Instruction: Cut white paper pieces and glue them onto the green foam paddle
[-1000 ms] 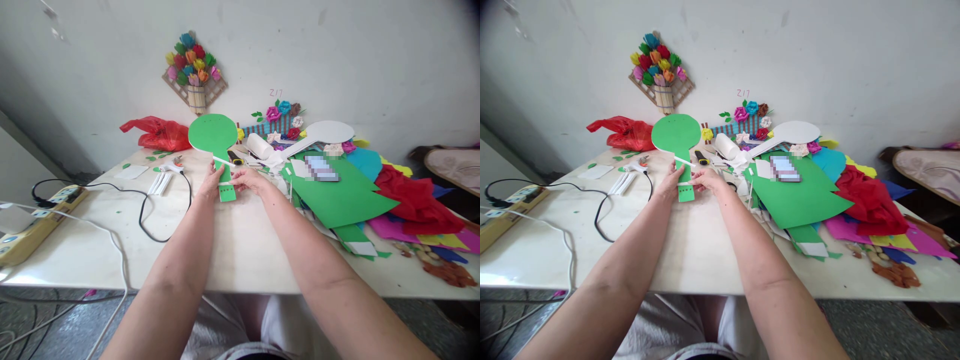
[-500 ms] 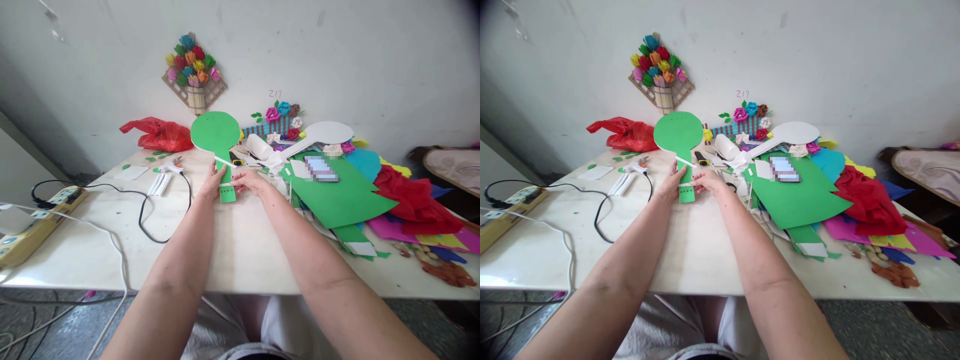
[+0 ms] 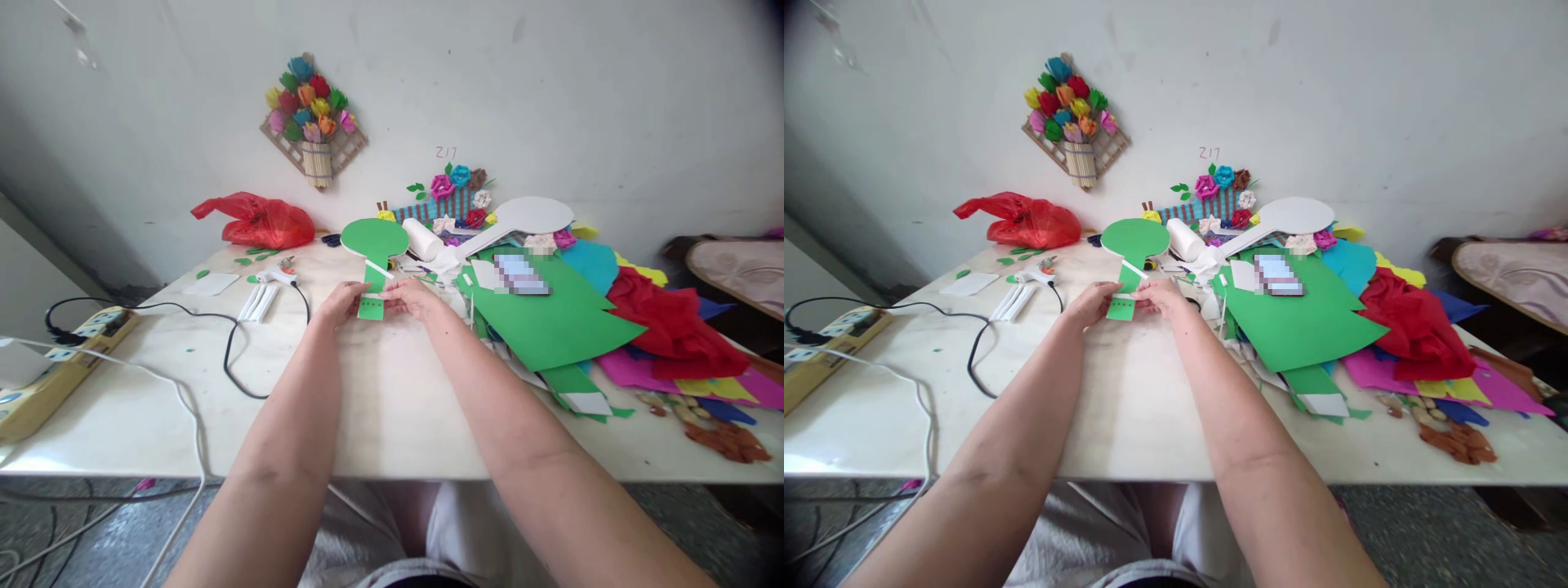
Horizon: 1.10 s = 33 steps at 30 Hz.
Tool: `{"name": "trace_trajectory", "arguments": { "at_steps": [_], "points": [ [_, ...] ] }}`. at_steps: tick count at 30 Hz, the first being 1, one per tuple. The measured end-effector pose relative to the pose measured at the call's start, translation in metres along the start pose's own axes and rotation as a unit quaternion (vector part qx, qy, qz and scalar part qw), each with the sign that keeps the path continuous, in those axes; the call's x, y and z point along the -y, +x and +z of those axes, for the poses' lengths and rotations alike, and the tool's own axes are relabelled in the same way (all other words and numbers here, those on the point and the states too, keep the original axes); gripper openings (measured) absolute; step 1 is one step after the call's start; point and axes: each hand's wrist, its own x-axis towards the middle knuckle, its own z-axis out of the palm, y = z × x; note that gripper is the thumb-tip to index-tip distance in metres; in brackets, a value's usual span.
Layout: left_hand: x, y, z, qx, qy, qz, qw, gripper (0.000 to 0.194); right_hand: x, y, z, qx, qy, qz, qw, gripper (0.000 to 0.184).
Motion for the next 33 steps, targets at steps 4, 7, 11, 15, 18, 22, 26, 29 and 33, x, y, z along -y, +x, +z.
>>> {"name": "trace_trajectory", "arguments": {
  "at_steps": [4,7,11,15,18,22,26,29,33],
  "points": [
    [-0.005,-0.008,-0.005,0.057,-0.026,-0.011,0.998,0.018,-0.001,0.0,0.0,0.014,-0.002,0.003,1.0,0.014],
    [-0.007,-0.011,-0.009,0.076,-0.013,-0.018,0.997,0.017,-0.001,0.0,-0.001,0.008,-0.003,0.008,1.0,0.014],
    [-0.007,-0.013,-0.011,0.092,-0.001,-0.025,0.995,0.015,-0.002,0.001,-0.001,0.013,-0.003,0.006,1.0,0.015],
    [-0.006,-0.012,-0.012,0.103,0.001,-0.019,0.995,0.016,-0.003,0.003,-0.002,0.026,0.001,-0.003,1.0,0.014],
    [-0.005,-0.012,-0.013,0.106,-0.006,-0.007,0.994,0.019,-0.002,0.002,-0.003,0.042,0.014,-0.008,0.999,0.011],
    [-0.004,-0.012,-0.013,0.097,-0.013,0.004,0.995,0.021,0.0,0.001,-0.005,0.059,0.021,-0.015,0.998,0.01],
    [-0.004,-0.012,-0.012,0.088,-0.015,0.006,0.996,0.02,-0.002,0.003,-0.004,0.044,0.007,-0.023,0.999,0.013],
    [-0.004,-0.012,-0.012,0.087,-0.015,0.006,0.996,0.021,-0.005,0.005,-0.003,0.015,0.006,-0.032,0.999,0.018],
    [-0.005,-0.014,-0.011,0.086,-0.015,0.011,0.996,0.023,-0.005,0.005,-0.001,0.003,0.003,-0.037,0.999,0.019]
  ]
}}
